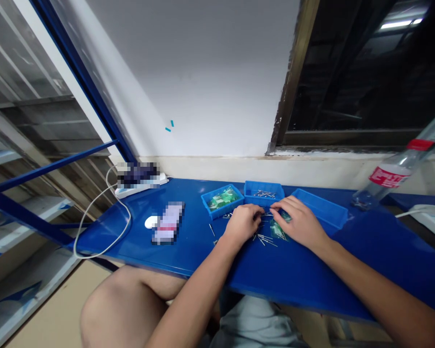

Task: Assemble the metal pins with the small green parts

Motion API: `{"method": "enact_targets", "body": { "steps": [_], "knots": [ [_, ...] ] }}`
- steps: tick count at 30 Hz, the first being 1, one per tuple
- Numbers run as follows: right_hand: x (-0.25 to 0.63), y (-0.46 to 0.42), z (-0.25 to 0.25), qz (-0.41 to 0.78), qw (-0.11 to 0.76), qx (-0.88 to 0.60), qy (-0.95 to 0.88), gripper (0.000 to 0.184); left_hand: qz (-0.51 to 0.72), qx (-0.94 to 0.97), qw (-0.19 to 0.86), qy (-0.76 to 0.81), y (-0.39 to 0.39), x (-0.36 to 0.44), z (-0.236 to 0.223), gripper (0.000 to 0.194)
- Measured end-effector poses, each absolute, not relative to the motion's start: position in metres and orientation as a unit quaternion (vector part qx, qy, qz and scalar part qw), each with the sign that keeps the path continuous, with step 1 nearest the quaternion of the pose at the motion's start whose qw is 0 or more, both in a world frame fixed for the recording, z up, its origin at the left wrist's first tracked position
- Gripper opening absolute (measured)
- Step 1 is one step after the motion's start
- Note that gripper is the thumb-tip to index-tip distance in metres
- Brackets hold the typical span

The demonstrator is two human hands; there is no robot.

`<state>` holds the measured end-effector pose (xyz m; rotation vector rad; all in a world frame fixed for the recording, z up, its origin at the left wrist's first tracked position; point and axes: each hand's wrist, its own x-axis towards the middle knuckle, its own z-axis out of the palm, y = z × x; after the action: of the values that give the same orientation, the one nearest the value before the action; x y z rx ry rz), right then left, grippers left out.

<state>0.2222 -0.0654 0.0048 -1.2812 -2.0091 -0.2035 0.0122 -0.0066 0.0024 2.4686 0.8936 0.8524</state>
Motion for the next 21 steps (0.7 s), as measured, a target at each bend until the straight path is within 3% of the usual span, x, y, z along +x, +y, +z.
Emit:
{"method": "enact_targets", "body": {
  "steps": [8, 15, 21],
  "knots": [
    [0.219, -0.060, -0.003, -0.016, 0.404, -0.476, -0.781, 0.010, 0.416, 0.798, 0.311, 0.306, -0.011, 0.015, 0.012, 0.024],
    [0.211, -0.063, 0.000, 0.051, 0.440, -0.508, -0.739, 0.007, 0.443, 0.754, 0.392, 0.285, -0.012, 0.017, 0.011, 0.019],
    [0.206, -0.066, 0.005, 0.085, 0.457, -0.526, -0.713, 0.028, 0.430, 0.757, 0.391, 0.298, -0.015, 0.016, 0.014, 0.041]
  ]
}}
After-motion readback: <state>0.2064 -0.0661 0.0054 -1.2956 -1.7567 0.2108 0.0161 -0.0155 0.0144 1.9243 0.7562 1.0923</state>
